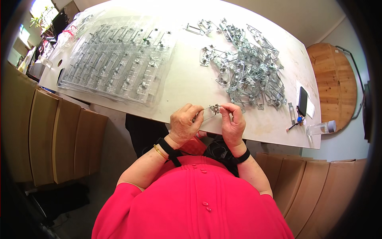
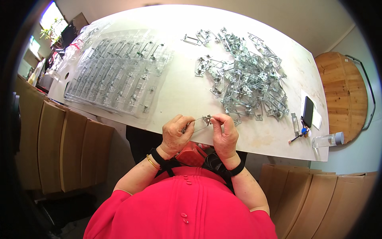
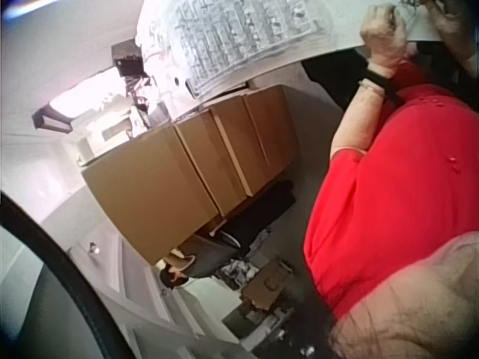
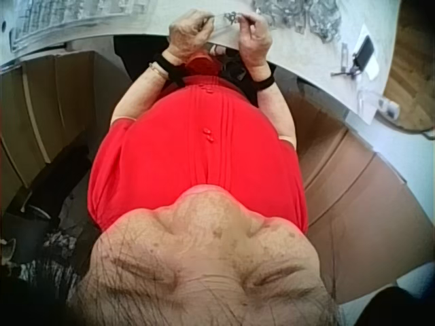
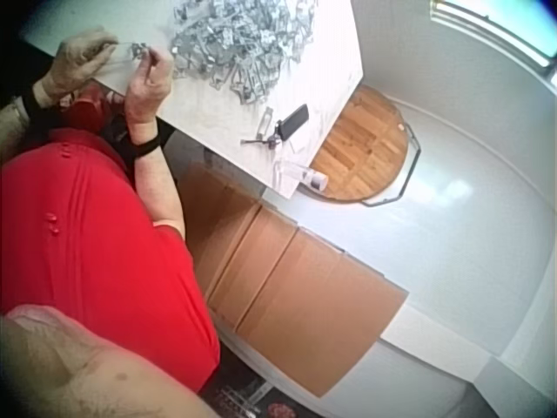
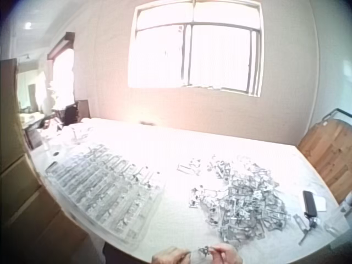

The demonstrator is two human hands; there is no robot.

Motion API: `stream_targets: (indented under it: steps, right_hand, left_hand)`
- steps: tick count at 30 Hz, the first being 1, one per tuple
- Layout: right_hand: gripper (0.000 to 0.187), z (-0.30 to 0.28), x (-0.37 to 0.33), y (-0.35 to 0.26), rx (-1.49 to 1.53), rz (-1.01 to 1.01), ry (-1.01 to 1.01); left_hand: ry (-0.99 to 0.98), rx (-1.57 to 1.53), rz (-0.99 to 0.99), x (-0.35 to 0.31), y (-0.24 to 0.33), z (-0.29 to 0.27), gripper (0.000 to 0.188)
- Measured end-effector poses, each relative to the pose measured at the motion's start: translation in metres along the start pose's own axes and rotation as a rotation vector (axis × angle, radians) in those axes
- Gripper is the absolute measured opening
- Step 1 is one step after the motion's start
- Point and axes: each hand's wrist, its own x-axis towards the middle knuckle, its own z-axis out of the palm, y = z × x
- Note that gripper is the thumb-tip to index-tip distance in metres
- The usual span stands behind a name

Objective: Sorting metal hardware components and placing them into a plastic organizer tray.

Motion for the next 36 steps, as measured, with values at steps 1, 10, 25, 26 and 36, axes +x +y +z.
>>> stream_targets:
  steps: [1, 10, 25, 26, 36]
  right_hand:
    - [0.015, -0.0003, -0.0003, 0.0002, 0.008, 0.014, -0.004]
    - [0.013, 0.0018, 0.0018, 0.0014, 0.039, -0.002, 0.013]
    - [0.013, 0.0008, 0.0022, -0.0030, -0.007, -0.002, 0.013]
    - [0.013, 0.0006, 0.0022, -0.0026, -0.008, -0.001, 0.014]
    - [0.010, -0.0003, 0.0026, -0.0051, -0.031, -0.057, 0.027]
  left_hand:
    - [0.000, 0.000, 0.001, 0.0000, -0.0001, 0.0002, 0.008]
    - [-0.003, -0.010, 0.026, 0.0006, 0.0000, 0.0004, 0.011]
    - [0.001, 0.009, 0.013, -0.0003, -0.0001, 0.0010, 0.009]
    - [0.001, 0.013, 0.017, -0.0001, -0.0002, 0.0012, 0.009]
    - [-0.003, 0.003, 0.043, -0.0009, -0.0020, 0.0022, 0.011]
